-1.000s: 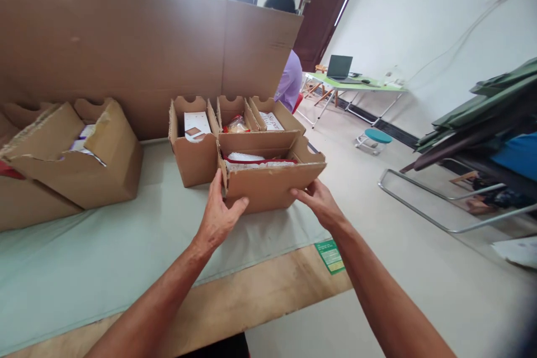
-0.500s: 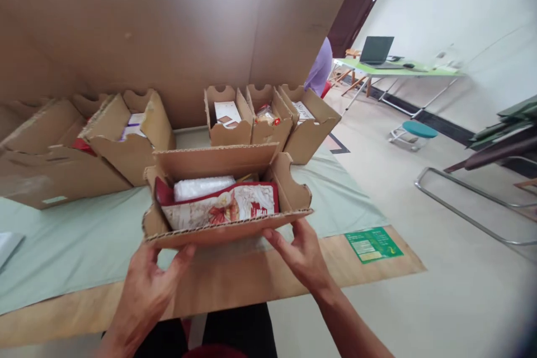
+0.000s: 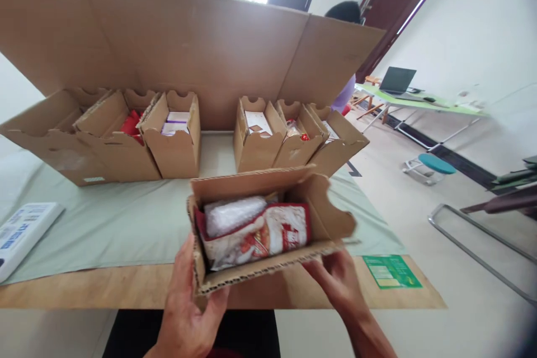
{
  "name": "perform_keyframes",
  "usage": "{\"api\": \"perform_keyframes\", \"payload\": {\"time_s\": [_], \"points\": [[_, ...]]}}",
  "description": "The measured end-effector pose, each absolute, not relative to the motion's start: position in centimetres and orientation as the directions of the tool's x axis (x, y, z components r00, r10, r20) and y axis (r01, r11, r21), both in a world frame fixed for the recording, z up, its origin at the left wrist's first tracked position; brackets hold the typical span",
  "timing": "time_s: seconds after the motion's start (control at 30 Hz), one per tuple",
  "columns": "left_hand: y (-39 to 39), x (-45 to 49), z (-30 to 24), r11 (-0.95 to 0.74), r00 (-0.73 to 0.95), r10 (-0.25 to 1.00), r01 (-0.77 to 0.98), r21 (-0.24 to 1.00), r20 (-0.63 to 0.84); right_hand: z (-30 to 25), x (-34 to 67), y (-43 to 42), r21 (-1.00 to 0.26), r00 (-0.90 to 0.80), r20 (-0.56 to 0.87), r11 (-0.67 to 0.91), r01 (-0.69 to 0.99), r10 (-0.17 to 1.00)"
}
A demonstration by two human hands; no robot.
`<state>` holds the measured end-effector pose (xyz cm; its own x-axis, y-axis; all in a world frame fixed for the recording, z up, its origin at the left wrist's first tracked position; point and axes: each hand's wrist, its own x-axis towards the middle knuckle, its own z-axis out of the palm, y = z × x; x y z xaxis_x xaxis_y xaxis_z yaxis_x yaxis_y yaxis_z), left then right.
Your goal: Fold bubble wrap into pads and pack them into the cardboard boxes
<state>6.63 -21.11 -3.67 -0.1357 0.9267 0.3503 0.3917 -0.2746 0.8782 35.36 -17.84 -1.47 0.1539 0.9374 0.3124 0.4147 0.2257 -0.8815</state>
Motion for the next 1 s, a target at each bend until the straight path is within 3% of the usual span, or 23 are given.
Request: {"api": "perform_keyframes", "payload": {"time_s": [0.1, 0.17, 0.27, 0.4, 0.7, 0.83, 1.0], "points": [[-21.1, 5.6, -3.1, -0.118, -0.320, 0.915, 0.374, 0.920, 0.247, -0.4, 30.8, -10.3, -0.899, -0.085, 0.375, 0.384, 0.209, 0.923], [-21.3, 5.9, -2.7, -0.090, -0.374, 0.902, 0.322, 0.942, 0.214, 0.4, 28.5, -6.3, -0.910, -0.203, 0.374, 0.401, 0.110, 0.905], [-21.9, 7.0, -2.7, -0.116, -0.355, 0.907, 0.308, 0.944, 0.228, 1.4, 26.4, -2.9, -0.902, -0.270, 0.368, 0.412, 0.127, 0.890], [-22.6, 8.2, -3.4, -0.181, -0.278, 0.917, 0.353, 0.918, 0.288, 1.9, 25.0, -1.9, -0.872, -0.220, 0.407, 0.449, 0.194, 0.886], [-21.5, 10.3, -3.7, -0.263, -0.136, 0.928, 0.418, 0.870, 0.346, 1.8, 22.1, -1.8, -0.877, 0.008, 0.477, 0.474, 0.081, 0.879], [-19.5, 10.3, -3.9, -0.262, -0.069, 0.943, 0.452, 0.852, 0.327, -0.1, 23.8, -3.4, -0.923, 0.048, 0.378, 0.373, 0.090, 0.924], [-16.3, 11.9, -3.4, -0.216, -0.107, 0.959, 0.322, 0.922, 0.262, -5.1, 26.9, -4.6, -0.958, 0.052, 0.229, 0.215, 0.192, 0.972]]}}
